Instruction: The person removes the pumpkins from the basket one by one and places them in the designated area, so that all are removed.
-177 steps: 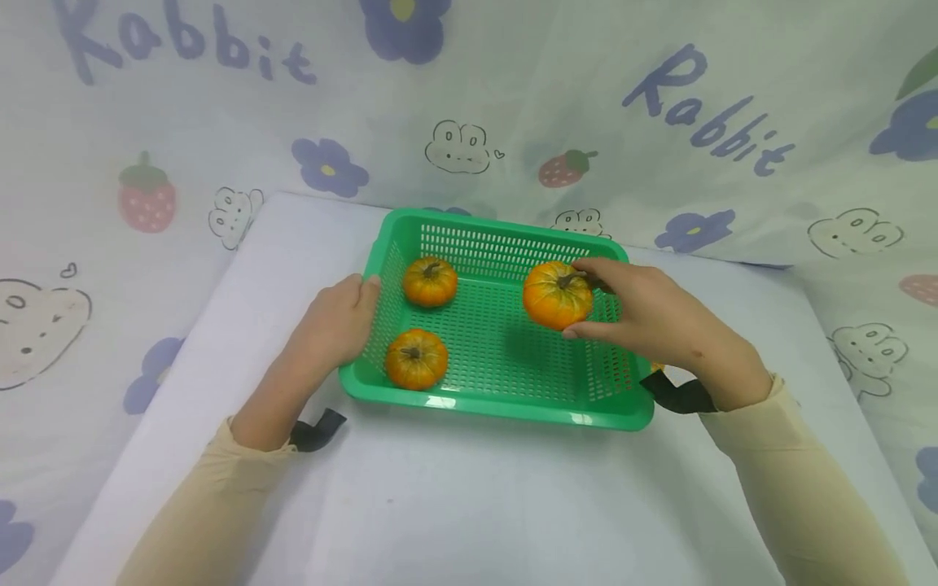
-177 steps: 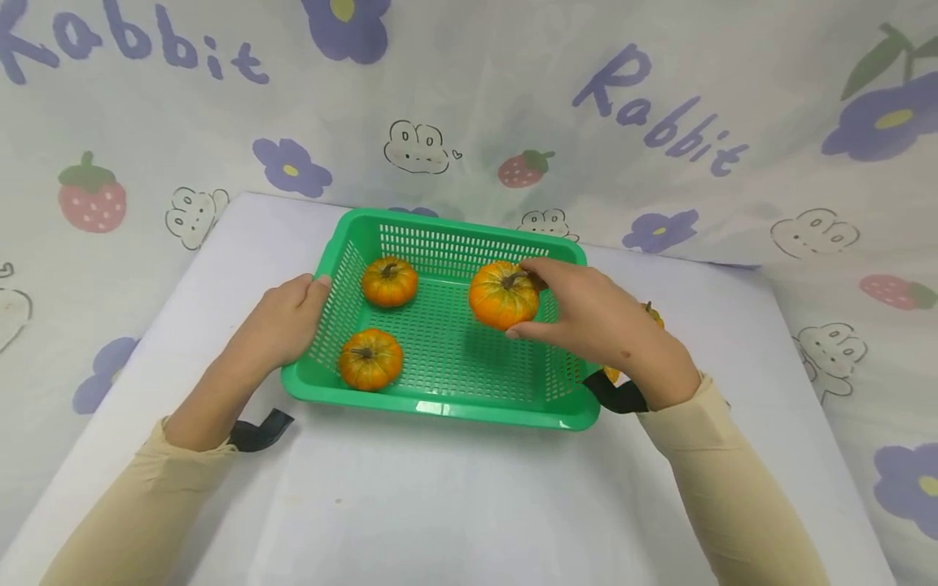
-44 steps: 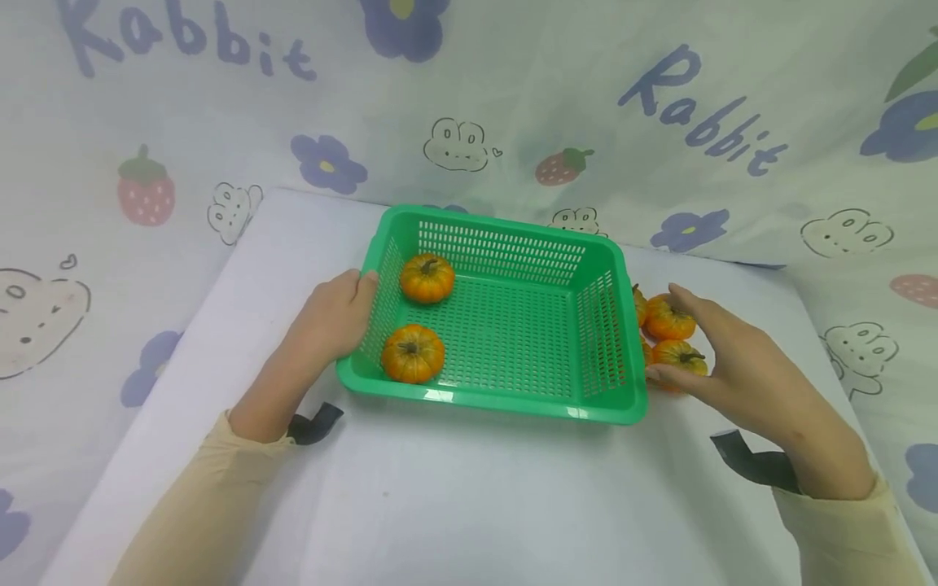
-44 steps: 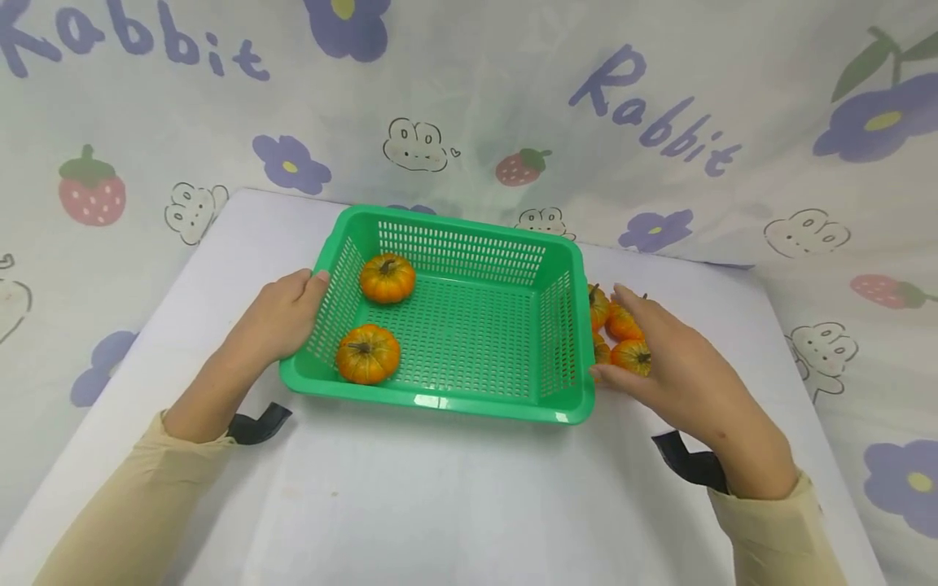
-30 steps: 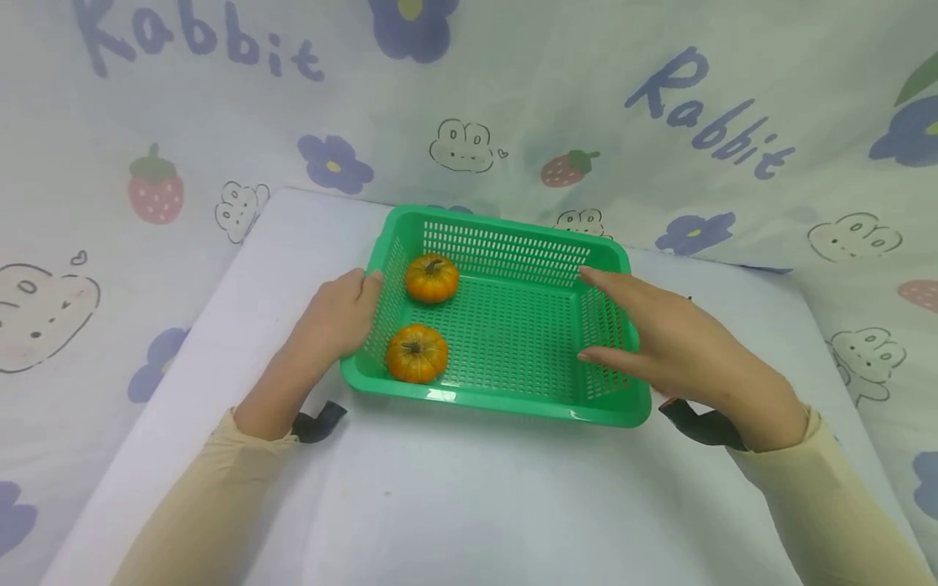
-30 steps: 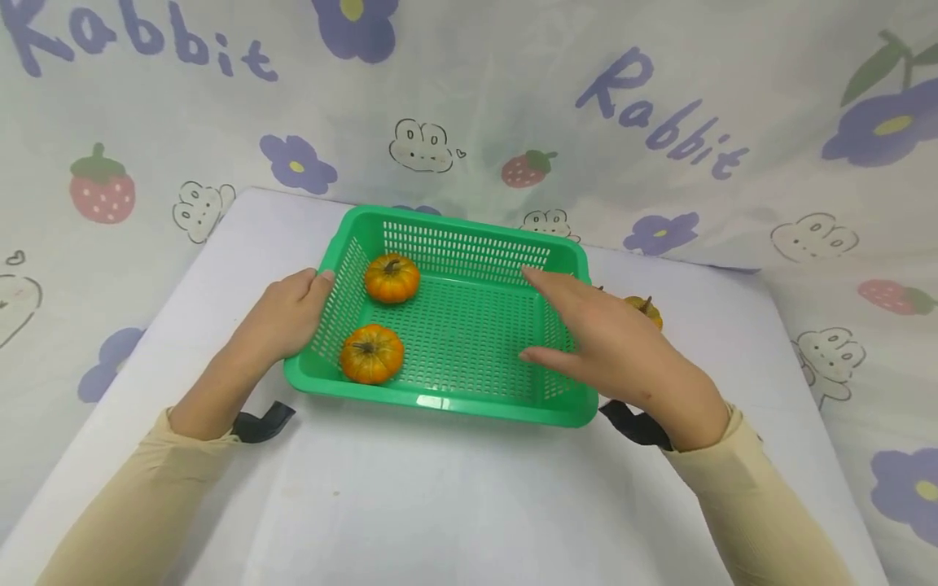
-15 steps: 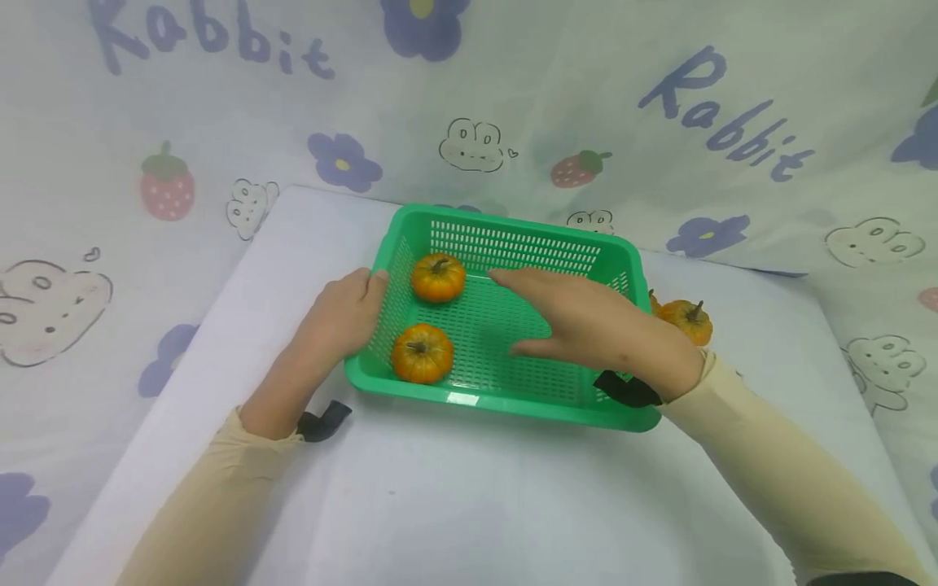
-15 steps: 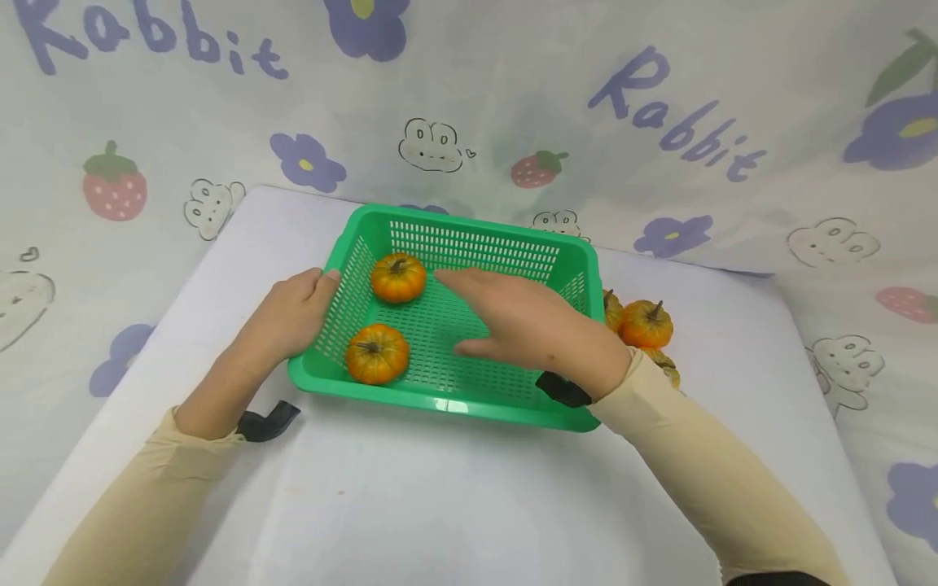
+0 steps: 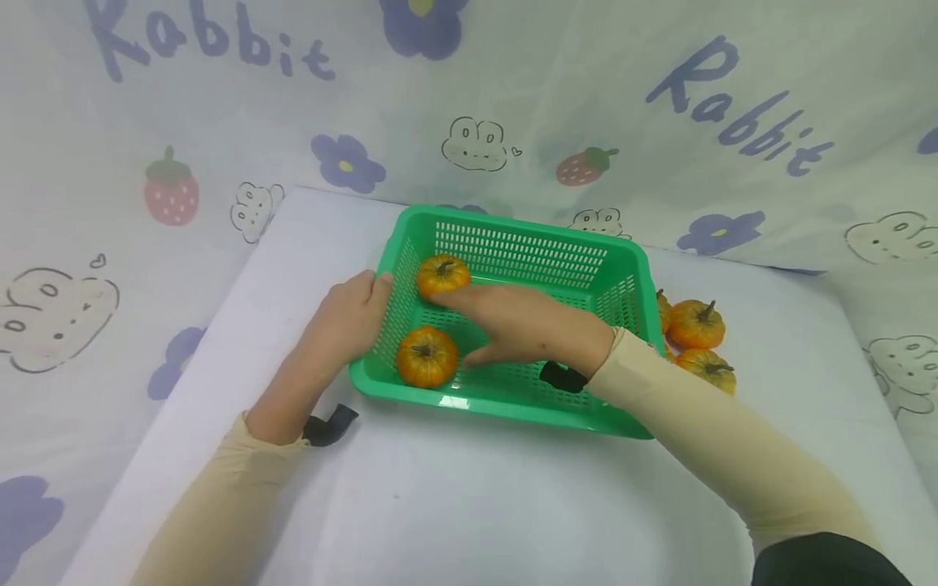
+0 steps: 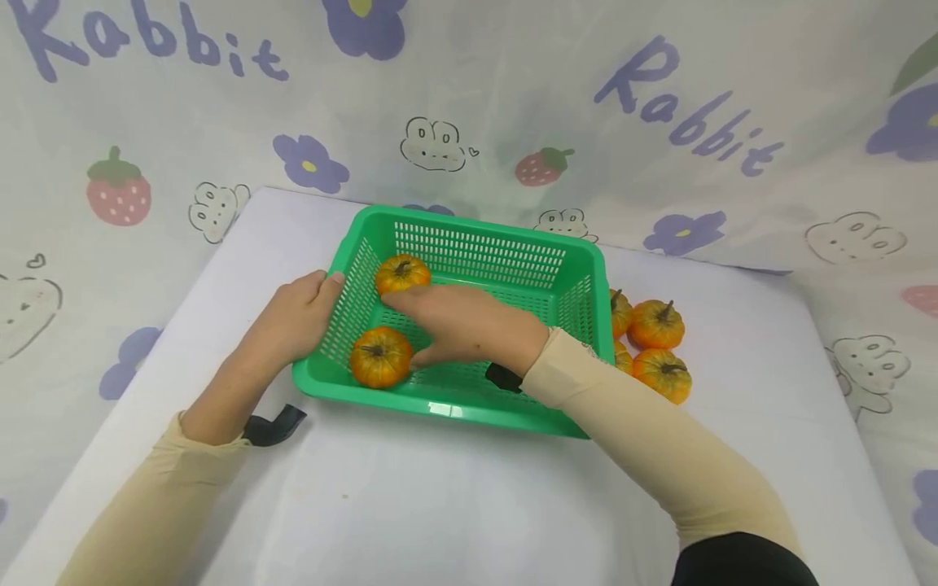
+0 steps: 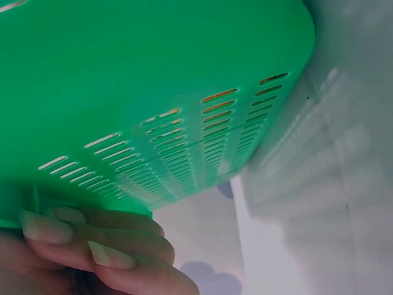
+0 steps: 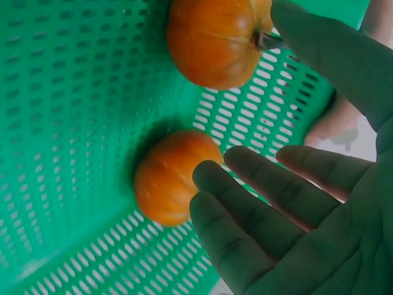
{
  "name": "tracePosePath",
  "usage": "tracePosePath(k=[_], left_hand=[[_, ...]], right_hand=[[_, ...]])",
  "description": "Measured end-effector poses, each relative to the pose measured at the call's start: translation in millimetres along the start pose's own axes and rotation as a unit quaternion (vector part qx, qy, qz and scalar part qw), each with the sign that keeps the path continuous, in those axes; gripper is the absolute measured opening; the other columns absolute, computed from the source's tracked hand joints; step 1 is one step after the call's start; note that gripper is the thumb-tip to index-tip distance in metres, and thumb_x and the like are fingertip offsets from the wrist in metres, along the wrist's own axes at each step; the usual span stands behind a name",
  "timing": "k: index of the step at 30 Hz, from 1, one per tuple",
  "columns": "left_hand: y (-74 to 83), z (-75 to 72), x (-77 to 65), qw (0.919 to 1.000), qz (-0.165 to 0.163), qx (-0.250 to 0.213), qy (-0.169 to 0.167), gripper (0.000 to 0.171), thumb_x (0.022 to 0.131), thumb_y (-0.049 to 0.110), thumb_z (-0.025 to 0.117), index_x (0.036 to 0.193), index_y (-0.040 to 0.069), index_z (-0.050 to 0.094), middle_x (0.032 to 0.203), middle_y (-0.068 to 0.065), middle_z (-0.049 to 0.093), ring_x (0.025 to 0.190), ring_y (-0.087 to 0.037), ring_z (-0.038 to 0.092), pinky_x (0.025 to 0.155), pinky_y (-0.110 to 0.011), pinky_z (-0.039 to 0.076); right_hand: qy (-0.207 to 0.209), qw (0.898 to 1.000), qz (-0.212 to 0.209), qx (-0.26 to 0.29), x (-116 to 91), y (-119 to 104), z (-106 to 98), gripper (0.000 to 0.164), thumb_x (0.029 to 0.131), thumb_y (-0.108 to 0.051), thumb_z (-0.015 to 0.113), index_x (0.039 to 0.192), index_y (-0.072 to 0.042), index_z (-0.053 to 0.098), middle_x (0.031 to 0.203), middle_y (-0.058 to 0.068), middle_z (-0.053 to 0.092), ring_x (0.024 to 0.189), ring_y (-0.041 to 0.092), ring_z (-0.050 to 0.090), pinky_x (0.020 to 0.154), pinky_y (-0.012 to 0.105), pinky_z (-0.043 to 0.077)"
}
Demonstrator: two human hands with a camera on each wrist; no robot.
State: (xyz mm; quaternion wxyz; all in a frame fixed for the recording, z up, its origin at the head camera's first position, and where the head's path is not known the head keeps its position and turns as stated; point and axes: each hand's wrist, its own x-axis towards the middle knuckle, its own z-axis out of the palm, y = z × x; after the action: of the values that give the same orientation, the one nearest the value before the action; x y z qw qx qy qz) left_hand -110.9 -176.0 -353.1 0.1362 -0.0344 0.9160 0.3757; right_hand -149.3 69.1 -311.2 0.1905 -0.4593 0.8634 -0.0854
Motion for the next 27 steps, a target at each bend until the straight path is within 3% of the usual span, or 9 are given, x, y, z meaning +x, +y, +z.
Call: tracePosePath(k=[11,15,27], left_hand=[[1.0,2.9,1.4,0.9999,0.002,-0.011,0.008,0.057,0.112,0.054,0.020,0.111,0.006,0.051,0.089,-0.016,0.058,0.071,-0.027,0.060,0.058,-0.035,0.055],[0.0,0.4,-0.2,0.9997,0.011,-0.009,0.021,0.057,0.112,0.053,0.020,0.108,0.006,0.051,0.088,-0.015,0.057,0.071,-0.027,0.059,0.059,-0.036,0.054],[-2.3,0.9,-1.4,0.9997,0.011,-0.022,0.009,0.059,0.112,0.056,0.019,0.114,0.006,0.051,0.089,-0.015,0.059,0.070,-0.026,0.061,0.058,-0.036,0.055]], right_hand=[[-0.021,0.999,-0.005,0.043,16,16,25,0.093,0.085,-0.036,0.090,0.160,-0.012,0.041,0.161,0.002,0.045,0.146,0.017,0.044,0.118,0.035,0.037],[-0.025,0.999,-0.014,0.045,20,15,28,0.092,0.085,-0.037,0.090,0.160,-0.013,0.041,0.160,0.000,0.046,0.145,0.015,0.044,0.118,0.033,0.037],[-0.031,0.998,-0.024,0.039,23,11,39,0.085,0.088,-0.037,0.087,0.158,-0.015,0.044,0.156,-0.001,0.051,0.143,0.014,0.047,0.116,0.033,0.038]])
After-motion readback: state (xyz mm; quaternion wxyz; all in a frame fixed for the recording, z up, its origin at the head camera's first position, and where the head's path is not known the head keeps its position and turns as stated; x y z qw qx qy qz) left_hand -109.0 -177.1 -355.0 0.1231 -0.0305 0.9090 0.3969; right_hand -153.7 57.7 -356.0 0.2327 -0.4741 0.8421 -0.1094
